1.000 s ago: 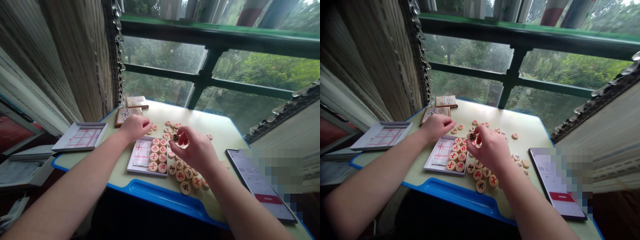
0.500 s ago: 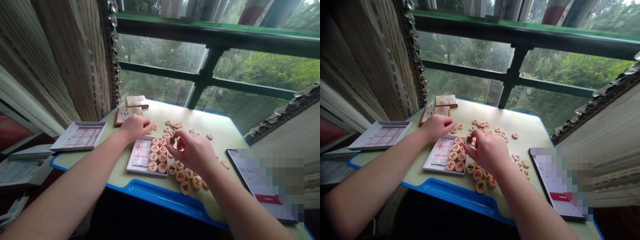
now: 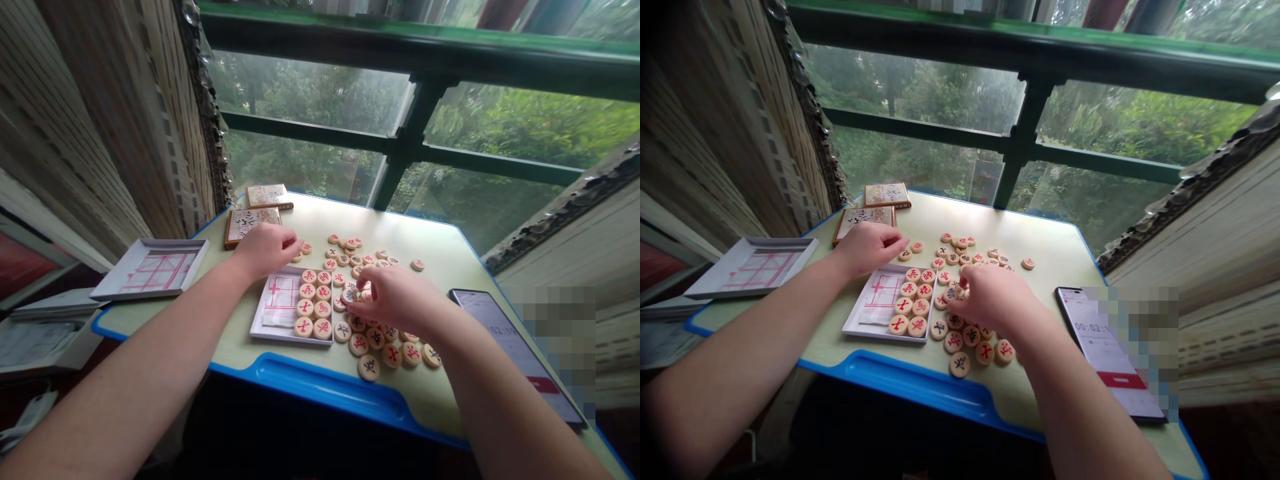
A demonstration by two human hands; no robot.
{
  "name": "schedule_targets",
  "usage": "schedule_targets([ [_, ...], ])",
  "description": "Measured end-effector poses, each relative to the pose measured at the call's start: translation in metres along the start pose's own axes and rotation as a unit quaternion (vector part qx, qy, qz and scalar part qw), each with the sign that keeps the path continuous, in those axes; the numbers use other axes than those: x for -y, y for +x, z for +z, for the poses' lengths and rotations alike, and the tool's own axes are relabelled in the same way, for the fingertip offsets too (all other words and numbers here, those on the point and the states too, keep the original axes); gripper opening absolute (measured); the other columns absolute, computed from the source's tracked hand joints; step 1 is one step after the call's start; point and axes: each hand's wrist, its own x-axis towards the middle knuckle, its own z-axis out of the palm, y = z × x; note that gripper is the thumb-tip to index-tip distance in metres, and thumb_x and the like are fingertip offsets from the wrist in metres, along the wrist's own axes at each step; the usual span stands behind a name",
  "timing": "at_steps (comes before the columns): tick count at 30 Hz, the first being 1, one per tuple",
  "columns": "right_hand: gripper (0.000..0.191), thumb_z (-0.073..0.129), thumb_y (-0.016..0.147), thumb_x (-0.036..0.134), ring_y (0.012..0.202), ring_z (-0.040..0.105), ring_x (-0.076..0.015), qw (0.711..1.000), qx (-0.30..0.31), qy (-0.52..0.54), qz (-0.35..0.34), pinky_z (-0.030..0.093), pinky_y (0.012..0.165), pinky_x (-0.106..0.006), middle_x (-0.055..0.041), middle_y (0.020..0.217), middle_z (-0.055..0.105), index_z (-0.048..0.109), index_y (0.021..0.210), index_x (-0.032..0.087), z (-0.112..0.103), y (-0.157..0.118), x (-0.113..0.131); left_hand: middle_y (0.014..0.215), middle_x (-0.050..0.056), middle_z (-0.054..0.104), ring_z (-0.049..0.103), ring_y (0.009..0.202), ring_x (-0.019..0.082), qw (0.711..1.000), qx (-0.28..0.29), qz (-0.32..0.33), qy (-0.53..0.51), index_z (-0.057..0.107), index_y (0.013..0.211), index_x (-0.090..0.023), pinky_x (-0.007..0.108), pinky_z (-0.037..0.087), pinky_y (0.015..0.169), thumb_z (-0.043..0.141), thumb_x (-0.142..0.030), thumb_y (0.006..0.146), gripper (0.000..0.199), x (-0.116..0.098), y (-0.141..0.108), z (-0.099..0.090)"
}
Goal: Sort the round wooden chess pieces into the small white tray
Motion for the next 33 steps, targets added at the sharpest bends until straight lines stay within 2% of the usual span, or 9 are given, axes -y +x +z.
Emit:
schedule_targets([
  [4,0.025,0.047,0.081,0.036,0.068,0.058,-0.0161,0.999,-0.044,0.013,0.027,0.034,0.053,-0.026,-0.0045,0.086,0.069,0.066,0.091,0.024,-0.006,0.001,-0.012,0.056,0.002,0.058,0.048,0.056,0.014,1.0,0.007,0.001,0.001,0.059,0.056,-0.017,0.028,0.031,0.055,0.046,-0.04,0.082,0.037,-0.001,0.0,-0.001],
  [8,0.028,0.042,0.083,0.034,0.068,0.058,-0.0177,0.992,-0.082,-0.02,0.09,0.032,0.051,-0.026,-0.0054,0.084,0.069,0.066,0.093,0.023,-0.004,0.005,-0.019,0.057,0.003,0.058,0.048,0.056,0.014,1.0,0.014,-0.001,-0.001,0.06,0.058,-0.017,0.028,0.031,0.055,0.045,-0.04,0.082,0.037,-0.001,-0.001,-0.001],
  [14,0.03,0.054,0.076,0.034,0.064,0.057,-0.0146,0.999,-0.008,0.024,-0.031,0.034,0.053,-0.025,-0.0036,0.084,0.069,0.066,0.101,0.024,-0.003,0.0,-0.009,0.059,0.003,0.061,0.051,0.057,0.015,1.0,0.028,-0.007,0.0,0.063,0.061,-0.017,0.028,0.033,0.056,0.045,-0.042,0.082,0.037,-0.001,-0.001,-0.001],
  [17,0.03,0.053,0.077,0.031,0.063,0.057,-0.0141,0.999,-0.005,0.018,-0.032,0.035,0.054,-0.025,-0.003,0.081,0.069,0.066,0.103,0.024,-0.004,0.0,-0.009,0.061,0.004,0.062,0.052,0.059,0.015,0.999,0.034,-0.011,0.001,0.064,0.063,-0.017,0.028,0.033,0.056,0.045,-0.043,0.081,0.037,-0.001,0.0,-0.002],
  [19,0.033,0.054,0.078,0.038,0.062,0.057,-0.0146,1.0,-0.011,0.016,-0.024,0.035,0.055,-0.026,-0.0022,0.079,0.068,0.066,0.107,0.026,-0.004,0.001,-0.012,0.061,0.004,0.062,0.052,0.058,0.015,0.999,0.036,-0.011,0.003,0.064,0.063,-0.017,0.028,0.033,0.056,0.045,-0.044,0.081,0.038,-0.002,0.0,-0.002],
  [22,0.039,0.059,0.075,0.048,0.063,0.057,-0.0151,0.998,0.006,0.038,-0.047,0.035,0.054,-0.025,-0.0007,0.078,0.068,0.066,0.108,0.029,-0.001,0.003,-0.012,0.059,0.004,0.061,0.051,0.057,0.015,0.999,0.039,-0.009,0.004,0.063,0.061,-0.017,0.028,0.033,0.056,0.045,-0.044,0.081,0.038,-0.002,0.0,-0.003],
  [26,0.027,0.057,0.078,0.042,0.061,0.057,-0.014,0.996,0.008,0.049,-0.071,0.035,0.053,-0.025,-0.0014,0.077,0.069,0.069,0.097,0.027,0.002,0.004,-0.006,0.06,0.004,0.062,0.052,0.057,0.015,0.999,0.039,-0.007,0.003,0.063,0.061,-0.017,0.028,0.034,0.056,0.046,-0.043,0.081,0.037,-0.003,-0.001,-0.003],
  [29,0.028,0.055,0.079,0.041,0.062,0.057,-0.0144,0.999,-0.01,0.031,-0.041,0.035,0.053,-0.025,-0.0035,0.08,0.069,0.069,0.096,0.025,0.002,0.005,-0.007,0.059,0.004,0.063,0.052,0.057,0.015,0.999,0.04,-0.011,0.003,0.063,0.061,-0.018,0.027,0.034,0.056,0.047,-0.043,0.081,0.036,-0.003,-0.001,-0.004],
  [33,0.03,0.053,0.077,0.041,0.068,0.059,-0.0172,0.998,-0.031,-0.019,0.044,0.036,0.053,-0.026,-0.0052,0.088,0.07,0.067,0.099,0.025,0.002,0.01,-0.022,0.06,0.004,0.063,0.052,0.058,0.015,0.999,0.045,-0.01,0.003,0.064,0.061,-0.017,0.028,0.034,0.056,0.047,-0.042,0.081,0.036,-0.003,-0.001,-0.004],
])
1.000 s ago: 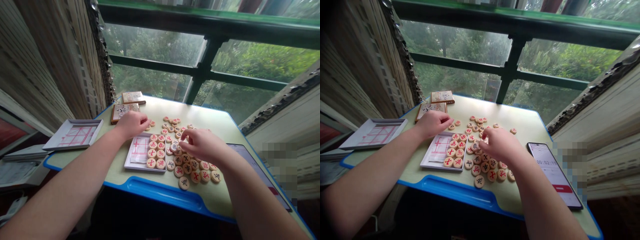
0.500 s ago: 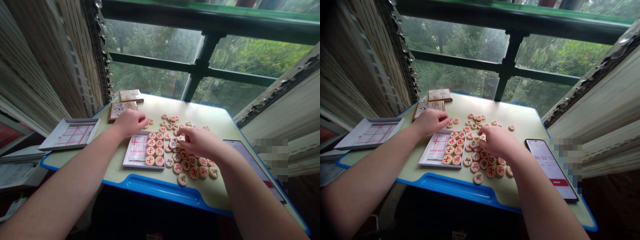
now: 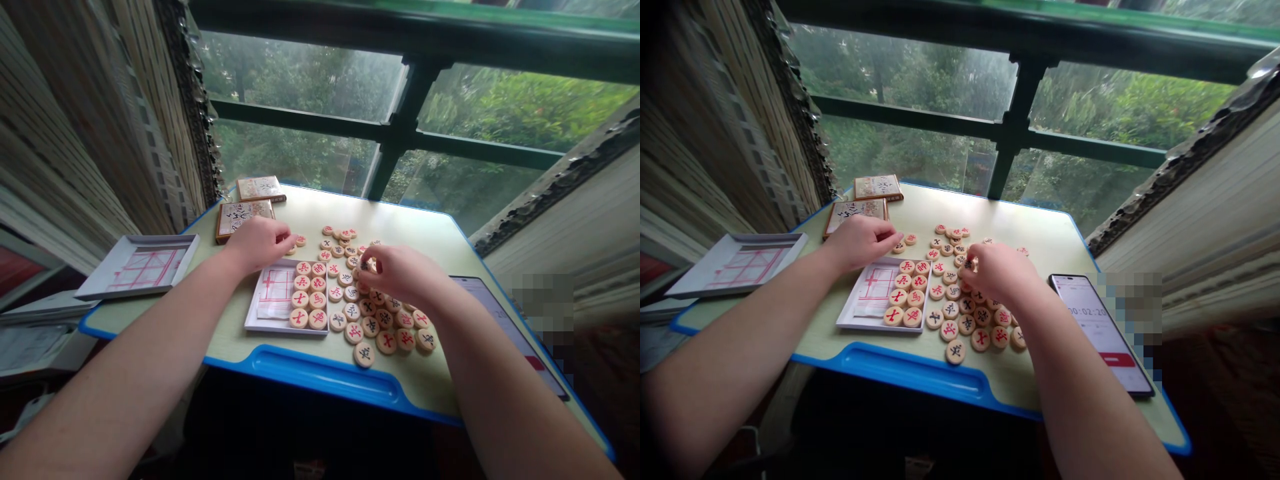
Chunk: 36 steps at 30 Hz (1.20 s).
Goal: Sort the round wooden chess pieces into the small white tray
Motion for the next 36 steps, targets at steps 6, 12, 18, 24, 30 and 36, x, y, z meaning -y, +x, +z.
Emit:
schedule_targets([
  [6,0.034,0.051,0.077,0.036,0.082,0.063,-0.0237,0.986,0.064,-0.082,0.128,0.039,0.056,-0.028,-0.0099,0.097,0.07,0.066,0.105,0.023,0.0,0.006,-0.022,0.061,0.004,0.063,0.052,0.058,0.016,1.0,0.019,0.009,0.009,0.064,0.061,-0.017,0.028,0.032,0.055,0.046,-0.046,0.082,0.04,0.0,0.0,0.004],
  [12,0.038,0.051,0.074,0.026,0.086,0.064,-0.0249,0.986,0.095,-0.076,0.116,0.041,0.057,-0.029,-0.0094,0.105,0.069,0.064,0.109,0.024,-0.001,0.004,-0.024,0.059,0.004,0.062,0.051,0.056,0.015,0.999,0.031,0.005,0.006,0.063,0.06,-0.017,0.028,0.031,0.054,0.045,-0.046,0.082,0.04,-0.002,0.0,0.005],
  [18,0.037,0.052,0.074,0.028,0.085,0.064,-0.0245,0.988,0.085,-0.069,0.109,0.041,0.056,-0.029,-0.0088,0.102,0.07,0.065,0.108,0.025,-0.001,0.005,-0.025,0.058,0.004,0.062,0.051,0.056,0.015,1.0,0.021,0.01,0.012,0.064,0.06,-0.018,0.028,0.031,0.053,0.044,-0.047,0.082,0.041,-0.001,0.0,0.004],
  [24,0.035,0.055,0.074,0.033,0.083,0.064,-0.0252,0.986,0.084,-0.07,0.123,0.042,0.056,-0.03,-0.0082,0.101,0.07,0.066,0.106,0.026,-0.002,0.004,-0.025,0.057,0.004,0.061,0.049,0.055,0.015,0.999,0.019,0.019,0.02,0.064,0.06,-0.018,0.028,0.03,0.052,0.043,-0.048,0.083,0.043,0.001,0.001,0.006],
  [30,0.036,0.056,0.071,0.027,0.082,0.064,-0.0237,0.986,0.087,-0.064,0.128,0.041,0.057,-0.029,-0.0083,0.098,0.07,0.066,0.106,0.025,-0.004,0.002,-0.023,0.059,0.004,0.062,0.05,0.056,0.015,0.999,0.028,0.013,0.015,0.064,0.061,-0.018,0.028,0.03,0.053,0.044,-0.048,0.083,0.042,0.001,0.001,0.005],
  [36,0.038,0.059,0.07,0.03,0.08,0.064,-0.0236,0.985,0.096,-0.074,0.12,0.041,0.055,-0.028,-0.0086,0.097,0.07,0.065,0.107,0.023,-0.006,0.0,-0.025,0.058,0.004,0.062,0.051,0.055,0.015,1.0,0.022,0.016,0.015,0.063,0.06,-0.018,0.028,0.03,0.053,0.044,-0.047,0.083,0.042,0.001,0.001,0.005],
])
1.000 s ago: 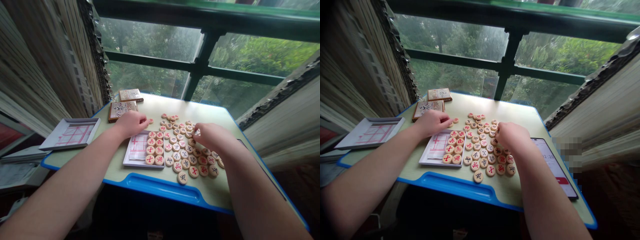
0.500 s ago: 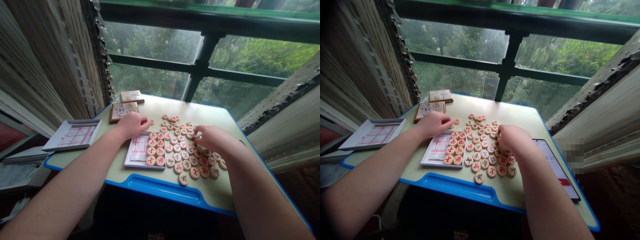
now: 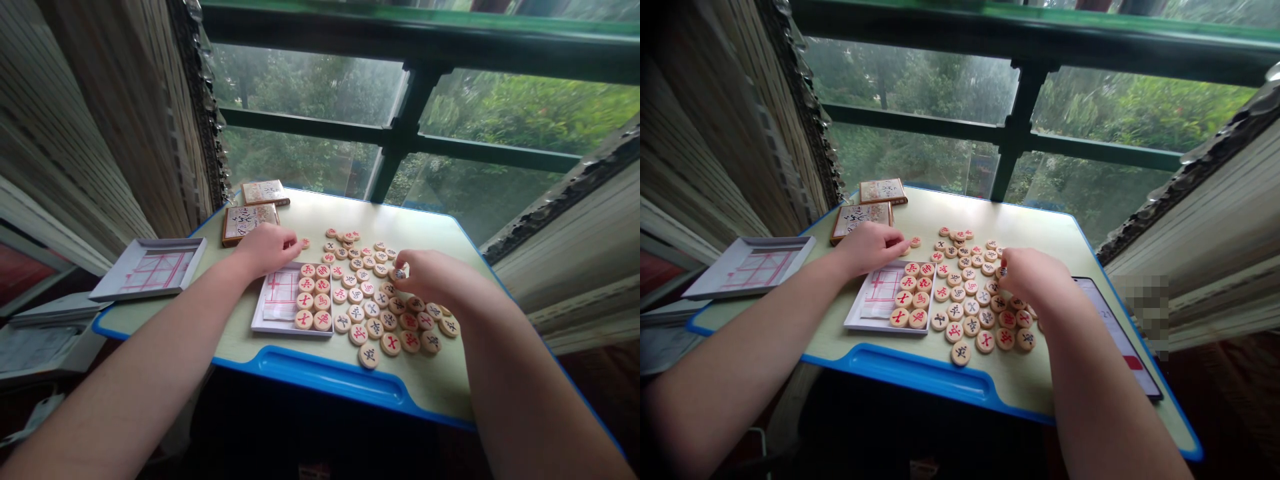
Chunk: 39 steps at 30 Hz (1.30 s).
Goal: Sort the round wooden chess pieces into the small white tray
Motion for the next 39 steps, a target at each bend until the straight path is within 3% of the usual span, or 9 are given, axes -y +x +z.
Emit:
schedule_targets([
  [9,0.038,0.061,0.069,0.033,0.077,0.064,-0.0229,1.0,0.01,-0.001,-0.006,0.041,0.055,-0.028,-0.0088,0.097,0.071,0.065,0.106,0.022,0.001,-0.002,-0.001,0.06,0.004,0.063,0.052,0.057,0.016,1.0,0.008,-0.006,-0.001,0.064,0.062,-0.018,0.028,0.03,0.052,0.044,-0.047,0.083,0.041,-0.002,-0.001,-0.001],
  [17,0.043,0.058,0.07,0.019,0.076,0.064,-0.0205,0.999,0.028,0.009,-0.016,0.041,0.056,-0.027,-0.009,0.095,0.07,0.062,0.113,0.021,0.0,-0.004,-0.008,0.062,0.005,0.065,0.055,0.059,0.016,1.0,0.02,0.0,-0.004,0.066,0.063,-0.018,0.028,0.031,0.053,0.043,-0.048,0.083,0.042,-0.001,0.0,-0.001],
  [25,0.04,0.057,0.071,0.025,0.079,0.063,-0.0213,0.997,-0.012,0.075,0.0,0.04,0.057,-0.027,-0.0098,0.097,0.069,0.062,0.11,0.019,-0.004,-0.004,-0.016,0.064,0.005,0.067,0.056,0.06,0.016,0.999,0.035,0.01,0.001,0.065,0.064,-0.019,0.026,0.032,0.055,0.039,-0.047,0.086,0.044,-0.004,0.0,-0.002],
  [30,0.036,0.048,0.078,0.028,0.086,0.062,-0.021,0.992,-0.06,0.106,-0.025,0.043,0.064,-0.028,-0.0091,0.104,0.067,0.063,0.11,0.021,0.001,0.006,-0.015,0.066,0.004,0.066,0.055,0.062,0.016,0.999,0.043,-0.003,-0.009,0.065,0.066,-0.019,0.027,0.033,0.056,0.039,-0.047,0.086,0.043,-0.003,0.001,0.0],
  [33,0.037,0.051,0.078,0.03,0.098,0.058,-0.0238,0.985,-0.104,0.116,-0.071,0.044,0.078,-0.03,-0.0101,0.113,0.063,0.064,0.111,0.022,0.008,0.011,-0.009,0.067,0.005,0.066,0.056,0.063,0.017,0.999,0.042,-0.008,-0.011,0.065,0.067,-0.019,0.027,0.033,0.057,0.04,-0.048,0.086,0.043,-0.001,0.001,0.001],
  [39,0.043,0.049,0.085,0.035,0.121,0.046,-0.0263,0.965,-0.169,0.135,-0.145,0.035,0.102,-0.035,-0.0106,0.133,0.053,0.058,0.123,0.017,0.024,0.021,0.007,0.081,0.006,0.069,0.059,0.075,0.019,0.998,0.004,0.012,-0.065,0.069,0.079,-0.018,0.029,0.042,0.068,0.044,-0.045,0.085,0.038,-0.002,0.001,0.001],
])
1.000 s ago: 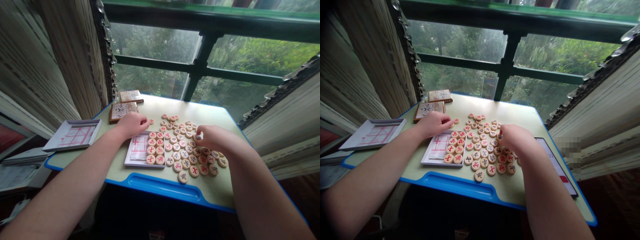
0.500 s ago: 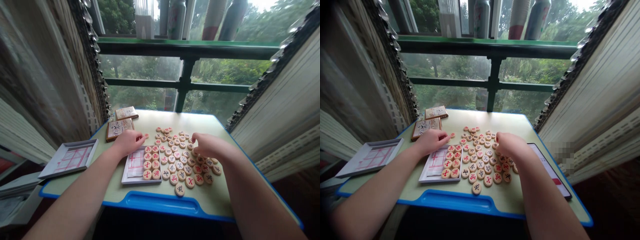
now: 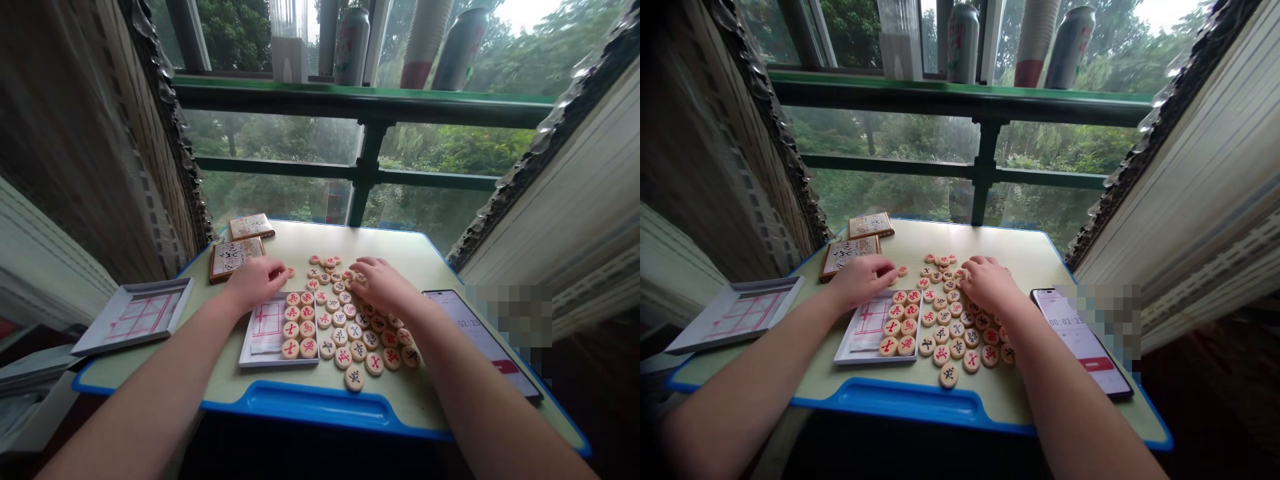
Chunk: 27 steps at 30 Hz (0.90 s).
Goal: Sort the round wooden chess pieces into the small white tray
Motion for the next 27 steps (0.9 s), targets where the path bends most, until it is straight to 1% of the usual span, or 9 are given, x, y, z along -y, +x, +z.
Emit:
schedule_targets([
  [4,0.049,0.043,0.09,0.035,0.128,0.041,-0.0242,0.999,0.017,0.022,-0.036,0.03,0.107,-0.034,-0.011,0.138,0.05,0.049,0.134,0.014,0.011,0.002,0.008,0.103,0.009,0.068,0.058,0.098,0.022,0.997,-0.01,0.069,-0.042,0.071,0.092,-0.017,0.033,0.043,0.088,0.042,-0.044,0.087,0.04,0.001,0.002,0.004],
  [7,0.045,0.039,0.092,0.035,0.126,0.043,-0.0235,0.997,0.019,0.035,-0.059,0.031,0.106,-0.035,-0.0099,0.134,0.054,0.053,0.13,0.015,0.012,0.003,0.011,0.111,0.01,0.067,0.057,0.105,0.023,0.998,0.0,0.053,-0.041,0.071,0.097,-0.016,0.036,0.041,0.093,0.038,-0.045,0.089,0.045,0.004,0.003,0.006],
  [9,0.042,0.038,0.092,0.032,0.123,0.047,-0.0218,0.997,0.018,0.044,-0.052,0.033,0.105,-0.033,-0.009,0.132,0.056,0.057,0.126,0.017,0.011,0.004,0.01,0.108,0.009,0.068,0.059,0.101,0.022,0.998,0.024,0.035,-0.051,0.071,0.097,-0.017,0.034,0.043,0.09,0.035,-0.046,0.09,0.047,0.004,0.003,0.006],
  [11,0.041,0.039,0.089,0.025,0.121,0.049,-0.0207,0.999,0.015,0.045,-0.012,0.035,0.103,-0.031,-0.0084,0.134,0.054,0.058,0.125,0.018,0.008,0.006,0.005,0.099,0.007,0.071,0.062,0.091,0.021,0.997,0.041,0.02,-0.063,0.071,0.096,-0.018,0.031,0.046,0.079,0.034,-0.047,0.09,0.047,0.003,0.002,0.005],
  [14,0.05,0.042,0.08,0.011,0.121,0.05,-0.0217,0.998,0.012,0.036,0.05,0.037,0.101,-0.029,-0.01,0.136,0.052,0.056,0.128,0.015,0.004,0.01,-0.006,0.075,0.005,0.069,0.06,0.071,0.018,0.998,0.034,0.008,-0.056,0.07,0.081,-0.016,0.028,0.041,0.063,0.033,-0.047,0.091,0.049,0.002,0.001,0.003],
  [17,0.052,0.044,0.074,0.006,0.116,0.054,-0.022,0.997,0.021,0.03,0.066,0.039,0.098,-0.027,-0.0103,0.13,0.058,0.062,0.122,0.015,0.002,0.012,-0.017,0.062,0.003,0.063,0.055,0.061,0.015,0.998,0.031,0.012,-0.045,0.065,0.067,-0.016,0.027,0.036,0.057,0.03,-0.047,0.092,0.053,0.002,0.001,0.002],
  [20,0.047,0.046,0.074,0.007,0.111,0.058,-0.0227,0.997,0.023,0.023,0.077,0.042,0.093,-0.026,-0.01,0.124,0.062,0.066,0.115,0.017,0.001,0.012,-0.023,0.062,0.003,0.062,0.053,0.061,0.015,0.999,0.027,0.014,-0.044,0.063,0.065,-0.016,0.026,0.035,0.057,0.03,-0.047,0.091,0.052,0.002,0.0,0.002],
  [24,0.055,0.049,0.07,0.003,0.109,0.058,-0.0237,0.995,0.014,0.016,0.094,0.044,0.089,-0.027,-0.0112,0.127,0.059,0.061,0.122,0.017,0.0,0.011,-0.027,0.064,0.004,0.063,0.054,0.063,0.016,0.999,0.024,0.005,-0.045,0.064,0.067,-0.016,0.027,0.035,0.058,0.031,-0.049,0.091,0.052,0.001,0.0,0.001],
  [27,0.049,0.05,0.071,0.004,0.104,0.061,-0.0234,0.994,0.017,0.018,0.109,0.044,0.086,-0.026,-0.0108,0.118,0.066,0.065,0.116,0.017,-0.003,0.01,-0.027,0.07,0.005,0.067,0.057,0.067,0.017,0.999,0.027,-0.001,-0.04,0.068,0.073,-0.017,0.027,0.036,0.059,0.034,-0.049,0.089,0.049,0.002,-0.001,0.001],
])
